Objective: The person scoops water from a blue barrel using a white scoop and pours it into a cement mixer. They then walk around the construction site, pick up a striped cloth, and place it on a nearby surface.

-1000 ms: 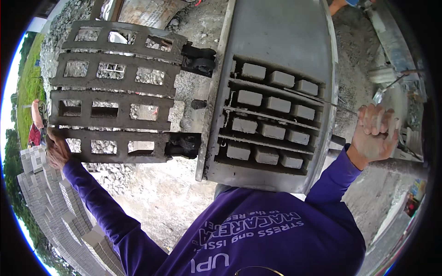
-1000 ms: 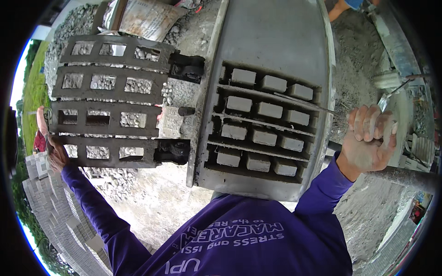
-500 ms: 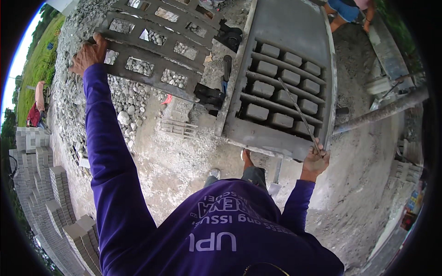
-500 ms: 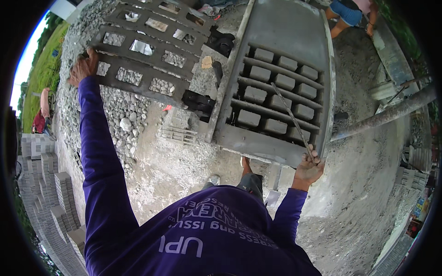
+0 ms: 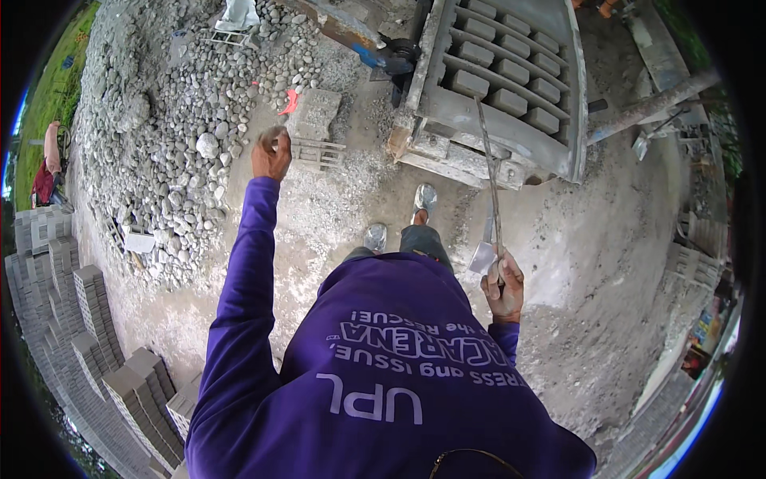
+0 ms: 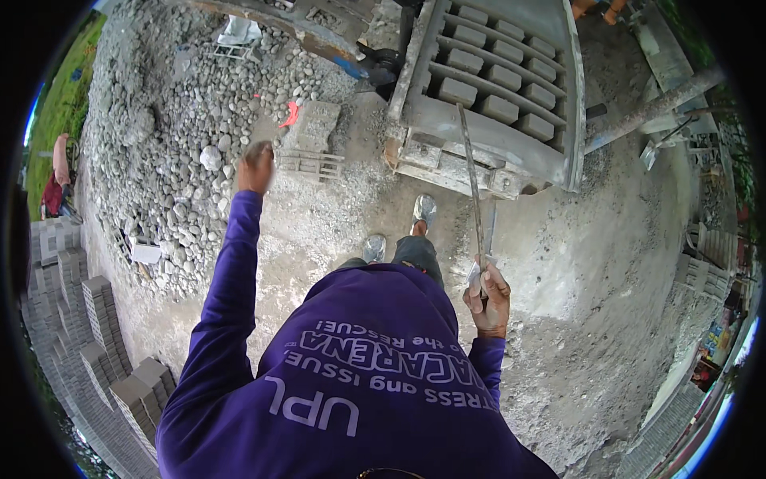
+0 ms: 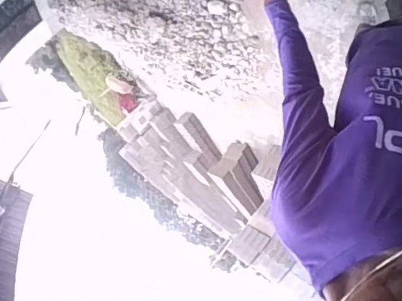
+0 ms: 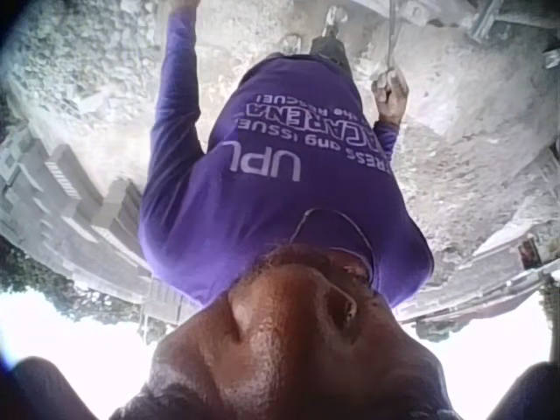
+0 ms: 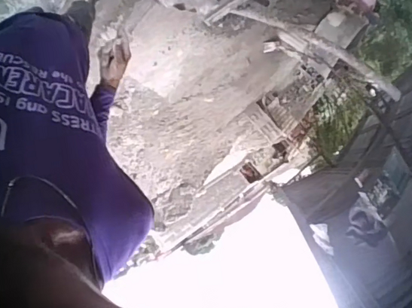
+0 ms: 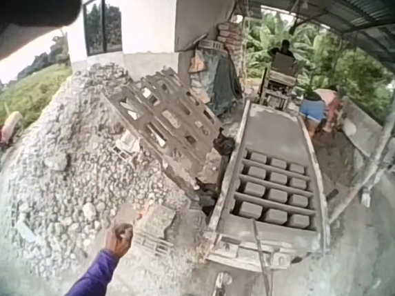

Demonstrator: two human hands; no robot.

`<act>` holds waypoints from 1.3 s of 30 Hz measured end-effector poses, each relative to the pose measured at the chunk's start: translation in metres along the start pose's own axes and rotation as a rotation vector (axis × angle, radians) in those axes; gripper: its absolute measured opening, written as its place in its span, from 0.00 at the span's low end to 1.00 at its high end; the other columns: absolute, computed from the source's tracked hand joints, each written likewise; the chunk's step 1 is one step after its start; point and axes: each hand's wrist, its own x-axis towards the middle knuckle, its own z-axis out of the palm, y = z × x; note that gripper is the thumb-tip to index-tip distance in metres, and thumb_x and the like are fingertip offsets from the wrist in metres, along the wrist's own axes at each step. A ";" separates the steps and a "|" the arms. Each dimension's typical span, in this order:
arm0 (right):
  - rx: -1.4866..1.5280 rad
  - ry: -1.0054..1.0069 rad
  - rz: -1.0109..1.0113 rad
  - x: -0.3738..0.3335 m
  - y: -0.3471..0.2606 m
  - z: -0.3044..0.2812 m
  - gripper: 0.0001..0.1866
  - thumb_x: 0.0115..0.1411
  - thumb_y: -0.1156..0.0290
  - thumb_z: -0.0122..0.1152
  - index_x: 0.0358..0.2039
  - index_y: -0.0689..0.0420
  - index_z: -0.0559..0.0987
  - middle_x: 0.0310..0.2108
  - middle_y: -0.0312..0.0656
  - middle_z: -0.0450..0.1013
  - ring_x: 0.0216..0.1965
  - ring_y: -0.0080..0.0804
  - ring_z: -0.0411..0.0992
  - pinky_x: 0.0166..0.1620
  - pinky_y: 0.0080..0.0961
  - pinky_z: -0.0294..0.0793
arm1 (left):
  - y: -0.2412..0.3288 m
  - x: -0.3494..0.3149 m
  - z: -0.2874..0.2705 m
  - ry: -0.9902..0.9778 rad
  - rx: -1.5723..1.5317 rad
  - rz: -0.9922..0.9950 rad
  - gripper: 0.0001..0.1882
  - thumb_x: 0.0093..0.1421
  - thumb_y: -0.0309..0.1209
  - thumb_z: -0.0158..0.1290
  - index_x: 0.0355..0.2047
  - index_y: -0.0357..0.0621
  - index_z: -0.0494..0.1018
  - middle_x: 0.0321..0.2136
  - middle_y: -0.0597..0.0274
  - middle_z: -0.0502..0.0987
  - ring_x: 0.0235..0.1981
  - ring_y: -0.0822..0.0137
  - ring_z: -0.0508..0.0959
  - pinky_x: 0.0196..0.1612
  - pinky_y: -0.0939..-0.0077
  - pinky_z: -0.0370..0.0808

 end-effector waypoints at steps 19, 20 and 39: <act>-1.373 0.399 -0.134 0.326 0.284 -0.008 0.16 0.55 0.63 0.56 0.36 0.65 0.71 0.35 0.56 0.74 0.39 0.47 0.73 0.37 0.35 0.74 | -0.144 -0.374 -0.127 0.063 -0.471 -1.161 0.18 0.62 0.43 0.48 0.42 0.43 0.73 0.29 0.58 0.79 0.26 0.67 0.79 0.23 0.75 0.71; -1.157 0.443 -0.006 0.327 0.276 0.019 0.17 0.55 0.63 0.56 0.36 0.65 0.71 0.35 0.56 0.74 0.38 0.47 0.74 0.37 0.35 0.74 | -0.140 -0.379 -0.128 0.105 -0.486 -1.131 0.18 0.62 0.43 0.48 0.42 0.42 0.73 0.28 0.58 0.79 0.26 0.68 0.78 0.23 0.76 0.70; -1.195 0.022 -0.076 0.164 0.216 -0.041 0.24 0.51 0.54 0.58 0.38 0.63 0.76 0.37 0.55 0.75 0.42 0.51 0.74 0.46 0.34 0.73 | -0.147 -0.400 -0.103 -0.490 0.016 -1.363 0.25 0.59 0.46 0.44 0.48 0.39 0.68 0.38 0.49 0.78 0.29 0.59 0.79 0.32 0.61 0.76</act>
